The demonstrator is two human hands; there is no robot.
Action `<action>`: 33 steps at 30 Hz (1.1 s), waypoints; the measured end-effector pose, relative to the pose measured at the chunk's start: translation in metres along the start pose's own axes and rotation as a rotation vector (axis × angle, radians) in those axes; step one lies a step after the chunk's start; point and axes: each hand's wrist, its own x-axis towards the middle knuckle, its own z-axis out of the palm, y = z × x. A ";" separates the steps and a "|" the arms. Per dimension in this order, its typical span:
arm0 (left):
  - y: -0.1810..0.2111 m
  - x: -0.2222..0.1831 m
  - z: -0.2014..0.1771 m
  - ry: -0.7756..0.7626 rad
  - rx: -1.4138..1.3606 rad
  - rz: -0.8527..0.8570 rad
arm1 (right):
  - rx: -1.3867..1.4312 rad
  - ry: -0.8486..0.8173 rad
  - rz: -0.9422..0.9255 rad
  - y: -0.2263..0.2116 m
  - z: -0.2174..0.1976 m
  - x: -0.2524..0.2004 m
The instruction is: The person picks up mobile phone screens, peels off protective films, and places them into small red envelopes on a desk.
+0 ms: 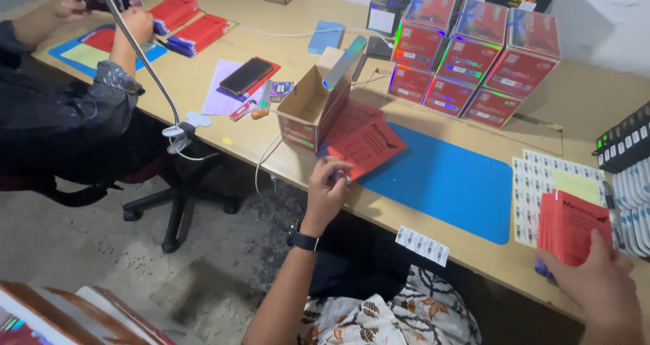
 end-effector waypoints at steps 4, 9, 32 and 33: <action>0.017 0.006 0.002 -0.043 -0.061 0.009 | 0.006 0.065 -0.047 -0.004 0.011 0.016; 0.054 -0.043 0.008 -0.138 -0.132 -0.027 | 0.005 0.033 -0.032 -0.009 0.005 0.012; 0.097 -0.058 -0.061 -0.300 -0.323 -0.213 | 0.014 0.063 -0.075 0.001 0.006 0.019; 0.093 -0.061 -0.060 -0.302 -0.318 -0.199 | 0.028 0.069 -0.078 -0.004 0.003 0.011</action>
